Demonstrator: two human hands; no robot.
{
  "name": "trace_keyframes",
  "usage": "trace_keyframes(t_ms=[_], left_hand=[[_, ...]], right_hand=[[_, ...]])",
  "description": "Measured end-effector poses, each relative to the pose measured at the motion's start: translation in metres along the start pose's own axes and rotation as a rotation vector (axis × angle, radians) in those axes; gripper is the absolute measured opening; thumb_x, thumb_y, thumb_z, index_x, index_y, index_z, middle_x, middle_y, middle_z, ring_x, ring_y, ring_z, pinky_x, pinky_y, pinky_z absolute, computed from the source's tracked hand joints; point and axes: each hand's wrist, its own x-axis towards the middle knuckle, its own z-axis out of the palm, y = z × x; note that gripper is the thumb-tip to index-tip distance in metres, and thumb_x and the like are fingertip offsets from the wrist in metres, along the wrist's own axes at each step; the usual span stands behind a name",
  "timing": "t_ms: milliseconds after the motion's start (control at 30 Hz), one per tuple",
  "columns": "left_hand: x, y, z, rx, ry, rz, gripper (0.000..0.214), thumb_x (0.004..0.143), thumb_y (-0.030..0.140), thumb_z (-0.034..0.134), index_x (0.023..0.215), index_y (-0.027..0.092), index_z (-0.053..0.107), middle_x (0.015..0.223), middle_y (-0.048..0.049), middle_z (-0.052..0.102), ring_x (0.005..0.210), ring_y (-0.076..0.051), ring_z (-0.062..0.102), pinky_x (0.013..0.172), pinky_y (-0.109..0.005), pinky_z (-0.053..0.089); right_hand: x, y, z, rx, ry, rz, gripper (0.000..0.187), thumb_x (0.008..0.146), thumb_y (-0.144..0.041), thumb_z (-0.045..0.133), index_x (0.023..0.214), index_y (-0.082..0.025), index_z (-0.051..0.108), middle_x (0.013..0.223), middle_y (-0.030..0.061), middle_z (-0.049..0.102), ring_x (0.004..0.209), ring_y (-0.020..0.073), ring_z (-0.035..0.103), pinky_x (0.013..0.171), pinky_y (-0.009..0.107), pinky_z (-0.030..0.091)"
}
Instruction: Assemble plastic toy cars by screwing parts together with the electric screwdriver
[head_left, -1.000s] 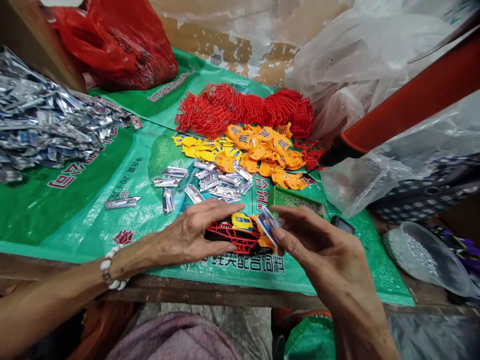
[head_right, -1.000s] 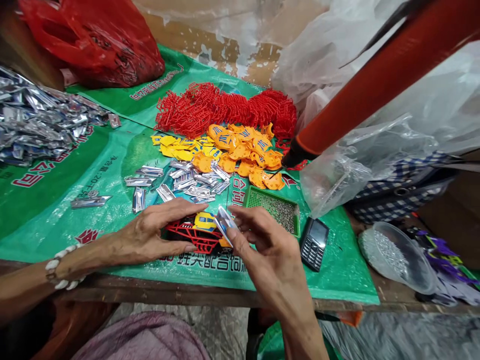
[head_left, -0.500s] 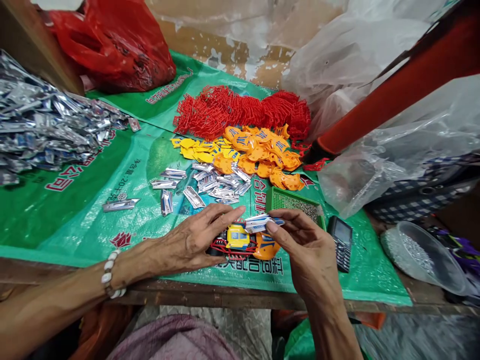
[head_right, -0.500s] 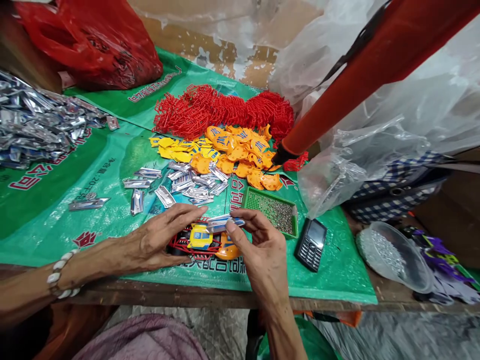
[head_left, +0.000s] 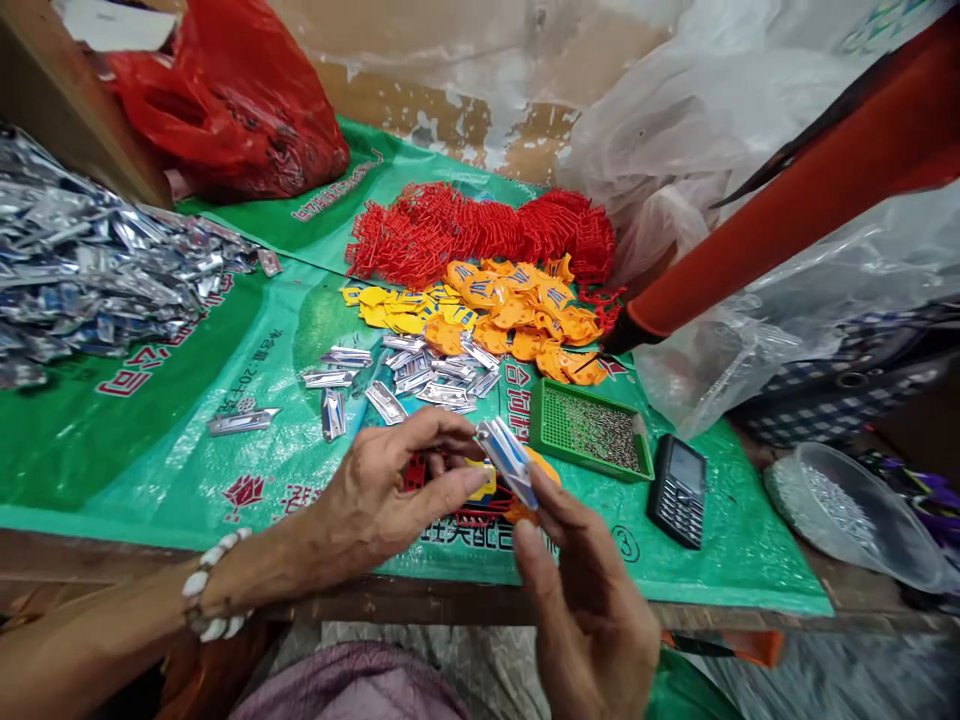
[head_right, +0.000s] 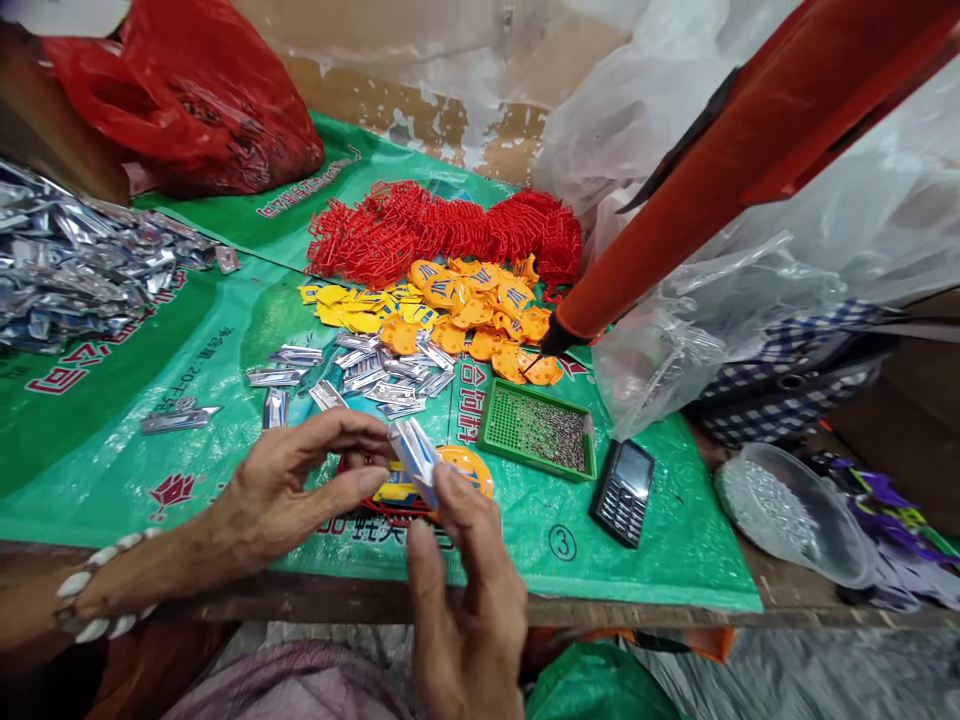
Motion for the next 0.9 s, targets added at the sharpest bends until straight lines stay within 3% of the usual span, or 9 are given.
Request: trace_keyframes(t_ms=[100,233,333,433,500,567,633,767,900], left_hand=[[0.003,0.01,0.005,-0.285,-0.05,-0.25,0.016,0.087,0.026,0.066,0.099,0.016,0.064,0.088,-0.0016,0.072,0.081,-0.013,0.069,0.074,-0.021,0.056],[0.009,0.014,-0.001,-0.309,-0.024,-0.323,0.016,0.085,0.029,0.064,0.088,0.013,0.066,0.081,-0.0024,0.067,0.073,-0.013,0.063,0.067,-0.022,0.054],[0.01,0.018,-0.01,-0.155,-0.063,-0.224,0.016,0.09,0.028,0.058,0.088,0.014,0.065,0.076,-0.0009,0.064,0.066,-0.011,0.057,0.057,-0.021,0.048],[0.004,0.024,-0.015,0.129,-0.259,-0.054,0.017,0.096,0.022,0.051,0.084,0.016,0.061,0.07,0.0022,0.058,0.062,-0.011,0.052,0.054,-0.02,0.041],[-0.004,0.025,-0.014,0.318,-0.392,0.11,0.016,0.098,0.016,0.047,0.086,0.016,0.057,0.076,0.0015,0.059,0.068,-0.012,0.054,0.062,-0.022,0.042],[-0.014,0.023,-0.009,0.445,-0.474,0.247,0.014,0.099,0.01,0.044,0.091,0.017,0.053,0.084,-0.0001,0.059,0.076,-0.013,0.055,0.071,-0.024,0.043],[-0.023,0.018,-0.004,0.504,-0.525,0.284,0.013,0.098,0.007,0.043,0.096,0.018,0.051,0.089,-0.0008,0.058,0.082,-0.014,0.056,0.077,-0.025,0.044],[-0.035,0.011,0.002,0.5,-0.53,0.252,0.014,0.098,0.007,0.044,0.101,0.019,0.05,0.091,-0.0007,0.058,0.086,-0.015,0.055,0.08,-0.026,0.045],[-0.038,0.014,0.002,0.645,-0.456,0.368,0.017,0.101,0.011,0.038,0.104,0.016,0.054,0.091,-0.004,0.062,0.081,-0.018,0.057,0.072,-0.029,0.047]], right_hand=[[-0.017,0.007,0.015,-0.164,-0.028,-0.224,0.053,0.091,-0.017,0.059,0.141,-0.028,0.049,0.133,0.0051,0.063,0.124,0.019,0.059,0.104,0.037,0.051],[-0.022,0.008,0.024,-0.261,-0.049,-0.391,0.057,0.089,-0.01,0.055,0.145,-0.019,0.044,0.134,0.0099,0.062,0.127,0.0218,0.056,0.105,0.04,0.048],[-0.019,0.003,0.013,-0.197,-0.12,-0.412,0.058,0.086,-0.005,0.057,0.14,-0.024,0.05,0.117,0.007,0.071,0.11,0.0211,0.065,0.096,0.039,0.052],[-0.014,0.0,-0.009,-0.137,-0.043,-0.324,0.061,0.082,0.0,0.062,0.134,-0.032,0.055,0.095,0.002,0.074,0.089,0.0201,0.069,0.088,0.041,0.052],[-0.011,-0.001,-0.02,-0.132,-0.015,-0.303,0.061,0.081,-0.002,0.064,0.133,-0.032,0.056,0.097,0.0029,0.073,0.09,0.0211,0.068,0.087,0.041,0.052],[-0.009,-0.001,-0.026,-0.133,-0.109,-0.323,0.057,0.081,-0.005,0.065,0.132,-0.03,0.057,0.106,0.0049,0.072,0.098,0.021,0.068,0.088,0.038,0.054],[-0.009,-0.001,-0.026,-0.104,-0.193,-0.324,0.051,0.082,-0.004,0.064,0.127,-0.027,0.06,0.108,0.0053,0.072,0.099,0.0185,0.069,0.087,0.031,0.057],[-0.014,-0.001,-0.02,-0.036,-0.239,-0.179,0.027,0.084,-0.007,0.064,0.106,-0.023,0.067,0.091,0.0028,0.074,0.081,0.0134,0.071,0.073,0.019,0.059],[-0.014,0.0,-0.02,0.005,-0.242,-0.078,0.014,0.085,-0.013,0.066,0.096,-0.022,0.069,0.084,0.0026,0.073,0.074,0.0138,0.071,0.065,0.019,0.059]])
